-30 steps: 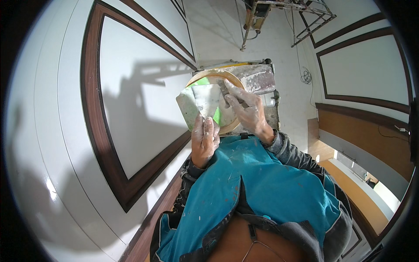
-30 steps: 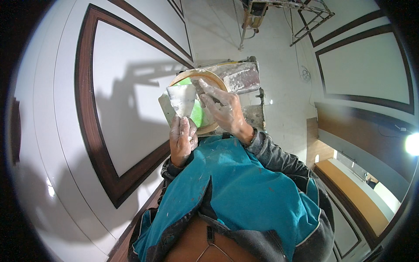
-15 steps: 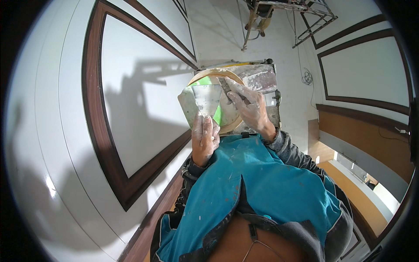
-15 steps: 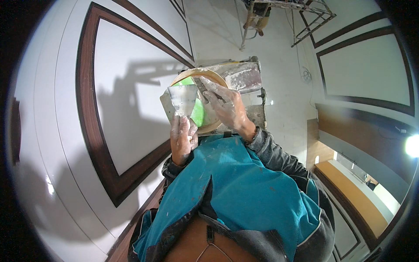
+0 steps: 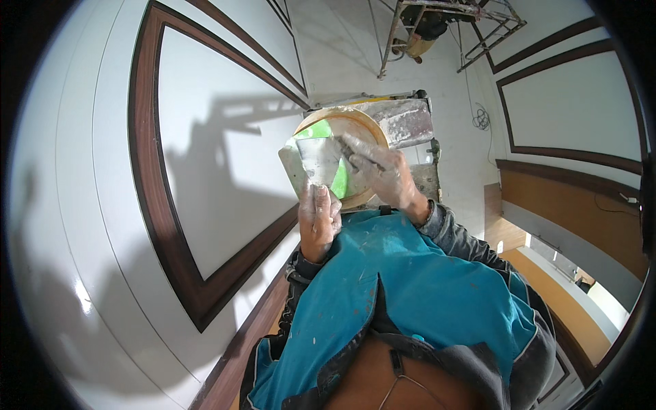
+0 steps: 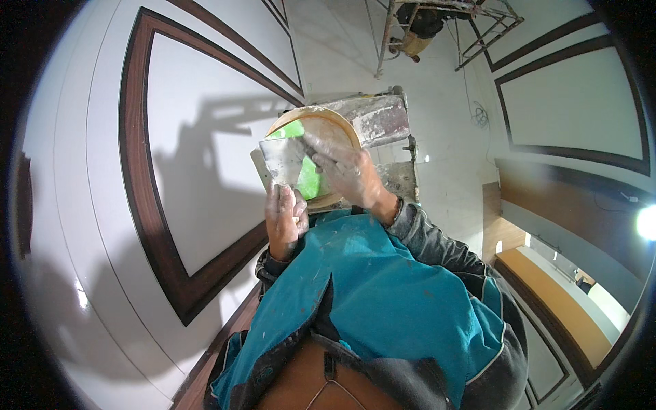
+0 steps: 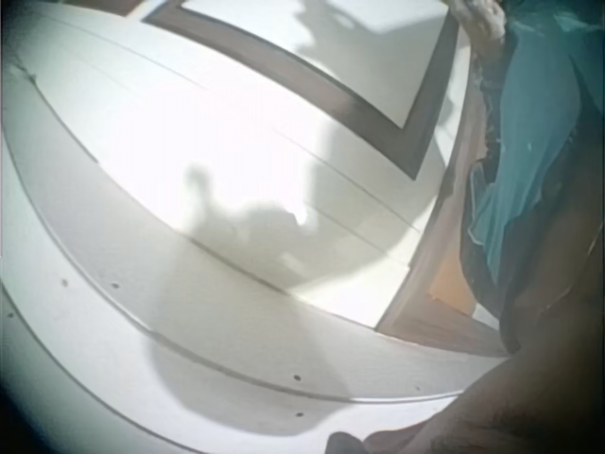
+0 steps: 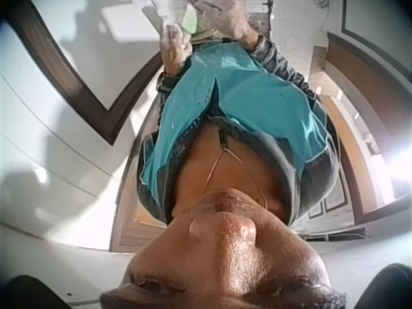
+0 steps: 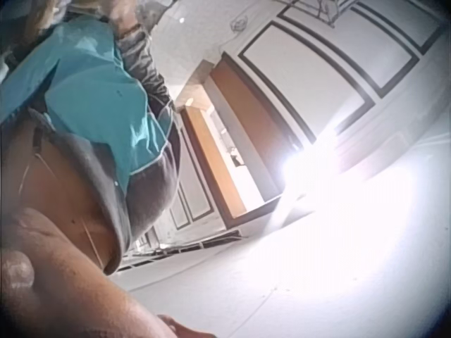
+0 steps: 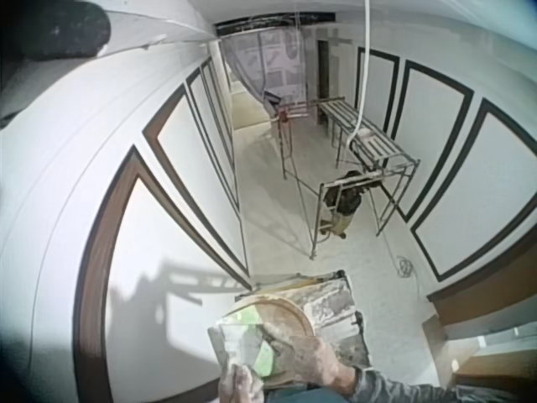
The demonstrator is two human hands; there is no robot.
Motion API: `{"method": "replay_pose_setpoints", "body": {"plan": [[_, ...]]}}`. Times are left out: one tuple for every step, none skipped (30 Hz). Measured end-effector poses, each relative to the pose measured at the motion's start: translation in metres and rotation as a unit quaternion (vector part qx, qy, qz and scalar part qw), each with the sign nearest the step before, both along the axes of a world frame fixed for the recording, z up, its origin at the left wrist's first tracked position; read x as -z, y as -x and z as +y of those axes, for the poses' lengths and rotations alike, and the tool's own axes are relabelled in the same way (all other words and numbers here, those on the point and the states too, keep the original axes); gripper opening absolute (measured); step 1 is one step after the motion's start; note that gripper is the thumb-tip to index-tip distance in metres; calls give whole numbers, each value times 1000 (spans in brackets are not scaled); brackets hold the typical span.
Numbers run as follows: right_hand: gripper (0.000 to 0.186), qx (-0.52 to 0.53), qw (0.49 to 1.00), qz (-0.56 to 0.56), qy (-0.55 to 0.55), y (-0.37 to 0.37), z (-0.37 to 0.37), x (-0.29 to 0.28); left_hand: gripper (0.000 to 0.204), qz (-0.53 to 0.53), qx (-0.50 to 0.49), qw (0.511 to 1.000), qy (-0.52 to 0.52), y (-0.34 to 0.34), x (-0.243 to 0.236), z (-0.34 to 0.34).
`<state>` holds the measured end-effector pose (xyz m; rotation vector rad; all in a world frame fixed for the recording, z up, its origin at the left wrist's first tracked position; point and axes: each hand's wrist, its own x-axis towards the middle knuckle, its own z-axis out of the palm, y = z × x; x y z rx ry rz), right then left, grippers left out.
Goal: The person scoops plaster mixture from a container onto spatulas and applies it onto the ceiling and wall surfaces using the spatulas.
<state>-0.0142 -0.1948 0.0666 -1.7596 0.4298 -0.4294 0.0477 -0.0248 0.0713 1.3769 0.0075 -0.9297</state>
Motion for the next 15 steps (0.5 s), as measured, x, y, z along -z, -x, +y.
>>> {"method": "replay_pose_setpoints", "body": {"plan": [[38,-1,1000,1,1,-2,-1,2,56,-3,-1,1000,3,3,-2,-3],[38,15,999,-27,13,-4,-4,6,55,-7,-3,1000,7,5,-5,-5],[38,30,998,-55,25,-5,-5,10,55,-6,-3,1000,7,5,-7,-6],[38,29,998,-55,25,-4,-4,13,55,-23,3,1000,-2,4,-8,-7],[38,0,996,-49,76,-1,-3,16,54,-39,10,999,-12,3,-8,-6],[38,-30,990,-43,128,1,-3,19,54,-39,9,999,-13,3,-6,-5],[38,-30,990,-44,128,3,-3,21,55,-31,5,999,-14,2,-4,-3],[39,-40,991,-42,118,4,-4,23,55,-23,0,1000,-16,2,-2,-2],[39,-49,992,-41,108,4,-4,23,55,-24,0,1000,-16,3,-2,-1],[39,-49,992,-41,108,3,-4,21,55,-40,9,999,-5,5,-2,0],[40,-6,997,-32,65,0,-5,17,55,-57,18,998,5,6,-1,-1],[40,36,999,-22,23,-3,-5,12,55,-57,18,998,5,6,-1,-3],[40,35,999,-22,21,-3,-2,9,55,-73,11,997,11,7,-1,-5],[40,14,998,-46,45,-3,2,5,56,-89,4,996,17,7,-3,-6],[40,-7,995,-71,69,-3,5,4,57,-52,6,999,2,5,-8,-5]]}}
